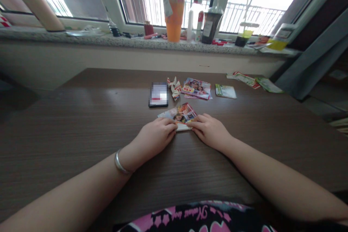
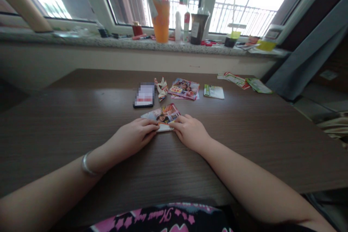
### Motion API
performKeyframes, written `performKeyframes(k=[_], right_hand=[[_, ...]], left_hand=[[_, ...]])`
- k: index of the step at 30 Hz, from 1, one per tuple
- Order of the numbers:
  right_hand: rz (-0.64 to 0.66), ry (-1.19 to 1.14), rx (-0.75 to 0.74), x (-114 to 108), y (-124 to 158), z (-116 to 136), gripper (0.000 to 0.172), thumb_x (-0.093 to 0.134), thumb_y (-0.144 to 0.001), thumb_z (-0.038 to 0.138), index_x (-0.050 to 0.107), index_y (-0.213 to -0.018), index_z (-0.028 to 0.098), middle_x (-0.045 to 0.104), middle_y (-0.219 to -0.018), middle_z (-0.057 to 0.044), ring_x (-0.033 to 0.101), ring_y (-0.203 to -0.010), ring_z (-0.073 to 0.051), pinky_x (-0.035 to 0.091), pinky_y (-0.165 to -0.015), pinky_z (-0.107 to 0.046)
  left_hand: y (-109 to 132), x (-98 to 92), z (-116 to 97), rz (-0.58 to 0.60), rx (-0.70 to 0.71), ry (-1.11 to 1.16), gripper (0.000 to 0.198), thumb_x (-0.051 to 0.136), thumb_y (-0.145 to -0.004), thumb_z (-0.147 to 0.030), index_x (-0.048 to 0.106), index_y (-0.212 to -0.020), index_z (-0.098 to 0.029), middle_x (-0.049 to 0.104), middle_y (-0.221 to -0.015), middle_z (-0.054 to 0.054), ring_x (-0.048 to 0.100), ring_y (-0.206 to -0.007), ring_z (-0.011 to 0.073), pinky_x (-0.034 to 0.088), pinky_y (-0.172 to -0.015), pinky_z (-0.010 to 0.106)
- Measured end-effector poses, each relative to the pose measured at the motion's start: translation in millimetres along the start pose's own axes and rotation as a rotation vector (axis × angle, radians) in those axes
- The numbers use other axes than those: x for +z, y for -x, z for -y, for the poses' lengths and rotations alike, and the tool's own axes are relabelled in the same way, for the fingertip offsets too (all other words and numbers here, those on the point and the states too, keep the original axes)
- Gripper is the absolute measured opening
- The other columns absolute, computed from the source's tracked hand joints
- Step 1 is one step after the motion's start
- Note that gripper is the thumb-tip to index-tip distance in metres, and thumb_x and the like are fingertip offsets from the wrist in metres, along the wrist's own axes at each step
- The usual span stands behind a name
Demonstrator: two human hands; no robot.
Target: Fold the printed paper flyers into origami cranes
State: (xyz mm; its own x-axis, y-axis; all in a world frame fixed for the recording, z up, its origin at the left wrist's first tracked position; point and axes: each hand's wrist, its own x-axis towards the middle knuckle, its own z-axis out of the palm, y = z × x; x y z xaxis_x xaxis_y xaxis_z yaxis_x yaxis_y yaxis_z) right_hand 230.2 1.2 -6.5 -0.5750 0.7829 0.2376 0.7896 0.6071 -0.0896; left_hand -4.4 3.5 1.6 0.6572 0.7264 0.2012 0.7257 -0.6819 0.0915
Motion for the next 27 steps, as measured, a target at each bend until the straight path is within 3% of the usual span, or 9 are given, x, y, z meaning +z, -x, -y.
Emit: performKeyframes(k=[9, 16, 23, 27], right_hand=[[-0.056, 0.004, 0.006, 0.9, 1.2, 0.7, 0.025, 0.050, -0.094, 0.028, 0.072, -0.106, 0.027, 0.069, -0.103, -0.005, 0.058, -0.094, -0.020, 0.046, -0.078, -0.031], [-0.034, 0.008, -0.005, 1.1, -2.9, 2.3, 0.027, 0.049, -0.095, 0.028, 0.071, -0.110, 0.027, 0.068, -0.105, -0.005, 0.055, -0.096, -0.021, 0.046, -0.080, -0.032], [-0.051, -0.032, 0.010, 3.7, -4.0, 0.7, 0.027, 0.051, -0.094, 0.027, 0.071, -0.112, 0.028, 0.066, -0.104, -0.006, 0.054, -0.097, -0.021, 0.045, -0.084, -0.033], [-0.071, -0.047, 0.025, 5.1, -4.4, -0.4, 0.027, 0.050, -0.095, 0.031, 0.071, -0.112, 0.029, 0.065, -0.101, -0.007, 0.054, -0.095, -0.021, 0.046, -0.083, -0.034]], left_hand=[[-0.3, -0.7, -2.5, 0.004, 0.007, -0.054, 0.025, 0.045, -0.094, -0.024, 0.064, -0.110, -0.022, 0.065, -0.111, 0.007, 0.059, -0.104, 0.0238, 0.050, -0.091, 0.039], [2.0, -2.4, -7.1, 0.014, 0.012, -0.130, 0.033, 0.048, -0.093, -0.030, 0.058, -0.123, -0.021, 0.060, -0.113, 0.011, 0.057, -0.105, 0.0289, 0.050, -0.086, 0.043], [2.0, -2.1, -7.0, 0.031, -0.024, -0.145, 0.030, 0.046, -0.093, -0.031, 0.061, -0.116, -0.019, 0.060, -0.113, 0.010, 0.057, -0.103, 0.0277, 0.050, -0.086, 0.040], [2.6, -1.1, -7.4, 0.020, 0.000, -0.149, 0.036, 0.046, -0.093, -0.033, 0.057, -0.125, -0.019, 0.060, -0.114, 0.011, 0.055, -0.104, 0.0283, 0.047, -0.089, 0.041]])
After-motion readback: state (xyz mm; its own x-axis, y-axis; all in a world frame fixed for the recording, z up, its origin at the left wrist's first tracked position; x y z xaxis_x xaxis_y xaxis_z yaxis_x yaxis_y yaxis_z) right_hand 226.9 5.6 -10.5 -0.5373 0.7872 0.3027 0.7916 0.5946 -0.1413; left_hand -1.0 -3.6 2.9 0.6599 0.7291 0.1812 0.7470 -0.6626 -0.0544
